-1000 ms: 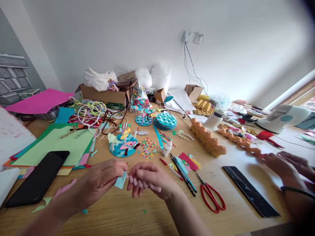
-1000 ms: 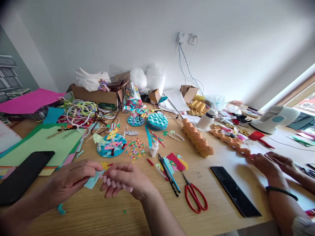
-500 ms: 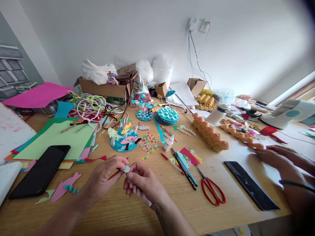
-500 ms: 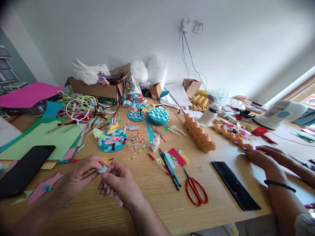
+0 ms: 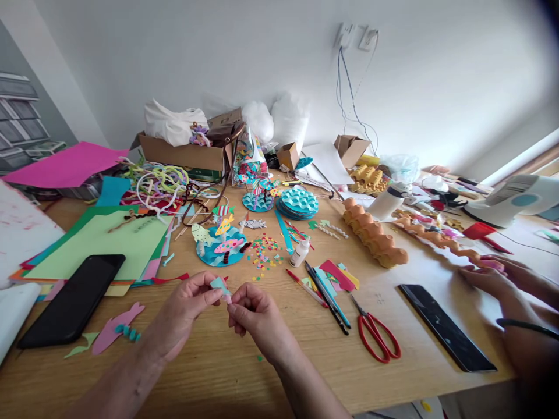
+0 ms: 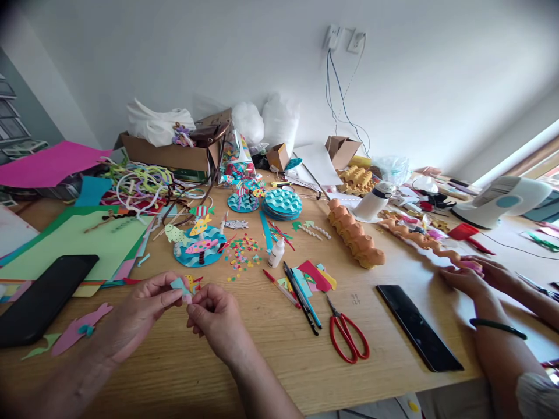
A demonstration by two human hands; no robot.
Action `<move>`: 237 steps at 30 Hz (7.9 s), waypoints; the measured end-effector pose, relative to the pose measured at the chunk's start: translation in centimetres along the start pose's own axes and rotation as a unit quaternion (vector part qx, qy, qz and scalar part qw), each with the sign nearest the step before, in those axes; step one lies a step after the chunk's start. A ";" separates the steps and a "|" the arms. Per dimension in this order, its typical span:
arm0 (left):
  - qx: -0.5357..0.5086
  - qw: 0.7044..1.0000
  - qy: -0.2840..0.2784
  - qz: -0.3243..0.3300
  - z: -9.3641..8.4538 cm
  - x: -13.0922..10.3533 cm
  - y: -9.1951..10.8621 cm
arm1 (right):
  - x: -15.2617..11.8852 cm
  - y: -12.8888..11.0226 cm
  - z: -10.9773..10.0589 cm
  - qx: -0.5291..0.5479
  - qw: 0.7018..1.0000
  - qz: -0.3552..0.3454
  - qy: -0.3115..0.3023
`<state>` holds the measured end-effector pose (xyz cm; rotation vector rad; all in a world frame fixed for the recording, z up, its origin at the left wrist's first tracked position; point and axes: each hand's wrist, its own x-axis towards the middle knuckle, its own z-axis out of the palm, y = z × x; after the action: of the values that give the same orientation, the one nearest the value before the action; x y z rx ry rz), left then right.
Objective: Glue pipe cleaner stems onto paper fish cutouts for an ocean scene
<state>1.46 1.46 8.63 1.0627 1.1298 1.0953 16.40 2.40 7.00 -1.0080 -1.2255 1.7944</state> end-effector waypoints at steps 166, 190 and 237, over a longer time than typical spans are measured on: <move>-0.210 0.949 -0.159 -0.174 1.3 -0.4 -1.3 | -3.2 -2.1 -1.7 -0.383 0.894 -0.230 0.038; 0.110 0.990 -0.063 0.062 1.5 -0.3 -2.0 | -3.1 -0.9 -1.8 -0.467 0.842 -0.252 0.094; -0.065 0.988 0.010 -0.141 2.1 -0.2 -3.0 | -1.1 2.4 -1.5 -0.112 0.974 -0.142 0.135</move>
<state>3.82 0.66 5.94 0.7647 1.1686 0.9420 17.87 1.34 4.56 -1.0983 -1.3426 1.2754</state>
